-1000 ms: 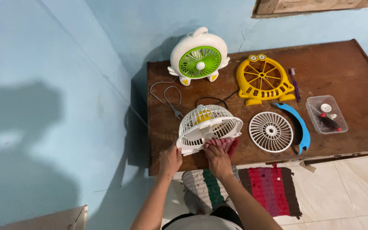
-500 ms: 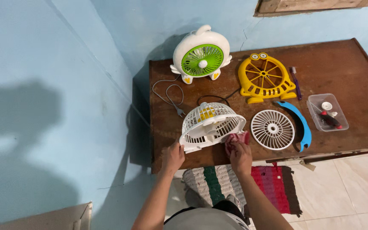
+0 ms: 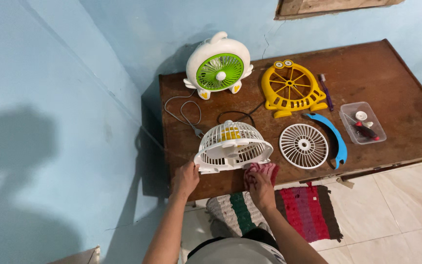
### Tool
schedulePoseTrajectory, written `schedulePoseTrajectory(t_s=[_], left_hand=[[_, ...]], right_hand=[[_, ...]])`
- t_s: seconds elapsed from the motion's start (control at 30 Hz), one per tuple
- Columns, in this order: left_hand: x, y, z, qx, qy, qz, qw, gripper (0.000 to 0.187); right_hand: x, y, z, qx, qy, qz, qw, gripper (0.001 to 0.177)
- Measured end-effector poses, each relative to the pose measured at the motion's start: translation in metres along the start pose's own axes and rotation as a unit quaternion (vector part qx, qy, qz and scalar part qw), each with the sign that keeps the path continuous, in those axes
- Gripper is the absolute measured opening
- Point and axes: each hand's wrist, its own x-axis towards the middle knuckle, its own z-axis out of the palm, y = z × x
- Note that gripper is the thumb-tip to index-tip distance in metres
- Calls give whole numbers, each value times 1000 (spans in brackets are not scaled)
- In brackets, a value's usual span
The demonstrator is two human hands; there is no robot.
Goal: The person assembles a small electric fan by attaching the yellow front grille to the white fan body, then wipes the grille with a cloth. The person handles the fan parts and a cloth on a wooden table.
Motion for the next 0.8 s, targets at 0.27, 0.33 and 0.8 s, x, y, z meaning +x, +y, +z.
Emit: schedulePoseTrajectory(t_s=[0.27,0.33,0.8], left_hand=[[-2,7,-4,3,-1,20,1000,18],[-5,8,-3,-16,3,19,1000,17],[-62,31,23,46,255,130,957,30]], right_hand=[[20,-9,26,-166,-14,23,986,43],[23,-6,30,-166,-37,48,984,34],[1,6,-21,93,-2,73,993,38]])
